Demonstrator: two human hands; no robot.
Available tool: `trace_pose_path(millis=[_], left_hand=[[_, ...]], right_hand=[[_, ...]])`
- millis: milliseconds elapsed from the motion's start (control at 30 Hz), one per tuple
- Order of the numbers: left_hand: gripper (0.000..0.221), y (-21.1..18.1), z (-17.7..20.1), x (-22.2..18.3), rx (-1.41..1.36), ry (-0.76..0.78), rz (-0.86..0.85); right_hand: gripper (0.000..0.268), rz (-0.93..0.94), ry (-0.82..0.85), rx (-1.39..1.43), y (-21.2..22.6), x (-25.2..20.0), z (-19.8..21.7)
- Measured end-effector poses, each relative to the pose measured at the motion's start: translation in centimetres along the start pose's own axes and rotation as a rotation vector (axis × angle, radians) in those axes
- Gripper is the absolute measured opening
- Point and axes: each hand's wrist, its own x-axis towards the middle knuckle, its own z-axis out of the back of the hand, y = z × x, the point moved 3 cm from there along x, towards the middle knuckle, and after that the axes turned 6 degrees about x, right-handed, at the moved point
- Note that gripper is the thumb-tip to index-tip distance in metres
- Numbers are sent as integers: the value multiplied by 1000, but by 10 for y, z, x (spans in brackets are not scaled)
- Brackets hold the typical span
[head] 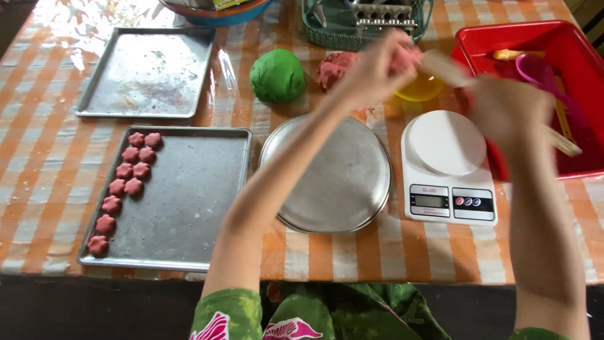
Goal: Weighing small portions of dough, rolling them into balls, flattening them with a rolling pin, and using a metal mold to create decorative shapes before placing them on a tray.
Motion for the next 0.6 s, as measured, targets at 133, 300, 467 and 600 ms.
trace_pose_path(millis=[133,300,467,600], left_hand=[[23,-15,-95,-5,-30,156,76],[37,-48,-154,-16,540,449,184],[61,-67,-147,-25,566,736,214],[53,-70,-78,-25,174,232,455]], right_hand=[[50,-208,-157,192,-95,-8,-43],[32,-118,-500,199,-147,-13,-92],[30,-75,-489,336,-132,-16,-100],[21,91,-562,402,-116,-27,-86]])
